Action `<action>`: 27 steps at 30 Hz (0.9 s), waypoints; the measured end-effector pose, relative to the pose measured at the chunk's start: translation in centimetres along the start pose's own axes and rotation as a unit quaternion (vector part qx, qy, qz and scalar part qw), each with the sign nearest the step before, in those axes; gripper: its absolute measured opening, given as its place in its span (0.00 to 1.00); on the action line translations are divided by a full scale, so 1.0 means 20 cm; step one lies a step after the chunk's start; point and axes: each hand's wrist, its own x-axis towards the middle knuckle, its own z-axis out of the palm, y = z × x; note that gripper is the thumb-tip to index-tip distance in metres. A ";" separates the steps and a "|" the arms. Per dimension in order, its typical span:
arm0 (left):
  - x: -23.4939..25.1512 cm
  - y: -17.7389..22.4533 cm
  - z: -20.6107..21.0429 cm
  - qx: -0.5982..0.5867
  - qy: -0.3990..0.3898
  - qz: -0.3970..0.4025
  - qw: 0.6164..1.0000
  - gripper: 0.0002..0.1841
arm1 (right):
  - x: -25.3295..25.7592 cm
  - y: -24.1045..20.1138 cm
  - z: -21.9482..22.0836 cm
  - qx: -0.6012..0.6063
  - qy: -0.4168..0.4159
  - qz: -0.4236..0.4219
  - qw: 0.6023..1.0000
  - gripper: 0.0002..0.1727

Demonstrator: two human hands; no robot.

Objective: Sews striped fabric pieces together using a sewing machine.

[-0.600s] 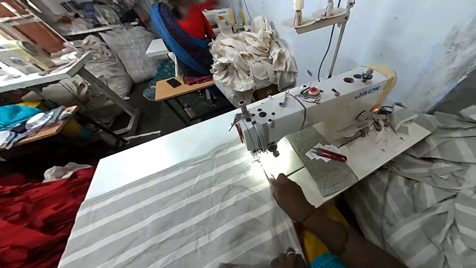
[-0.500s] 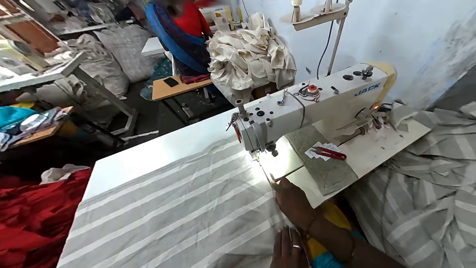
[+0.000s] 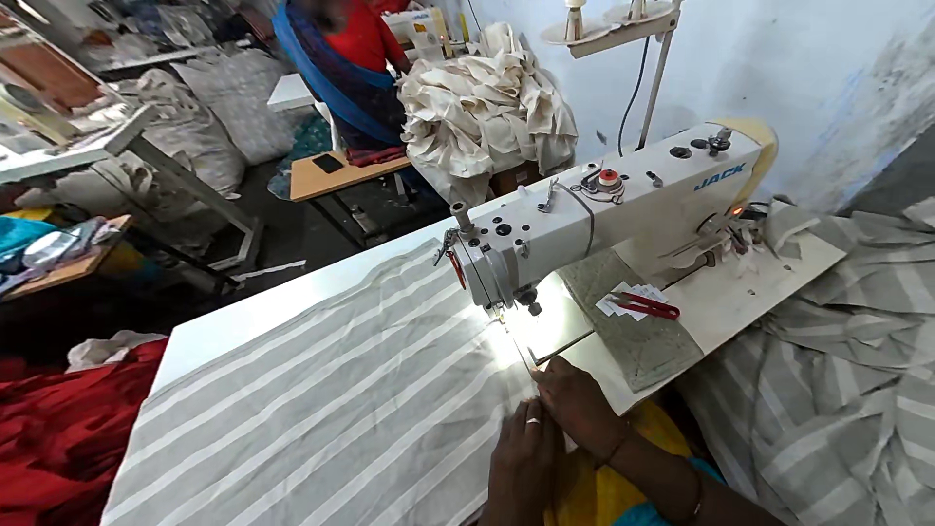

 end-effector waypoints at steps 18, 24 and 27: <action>0.35 -0.49 0.18 -0.115 -0.012 -0.041 0.992 0.08 | 0.41 -0.02 -0.08 0.039 0.080 -0.045 0.995 0.10; 0.37 -0.52 0.20 -0.117 -0.011 -0.050 0.992 0.09 | 0.40 0.01 -0.03 0.063 0.130 -0.028 0.989 0.10; 0.37 -0.52 0.20 -0.115 -0.004 -0.053 0.992 0.11 | 0.40 -0.02 -0.03 0.008 0.103 -0.044 0.994 0.14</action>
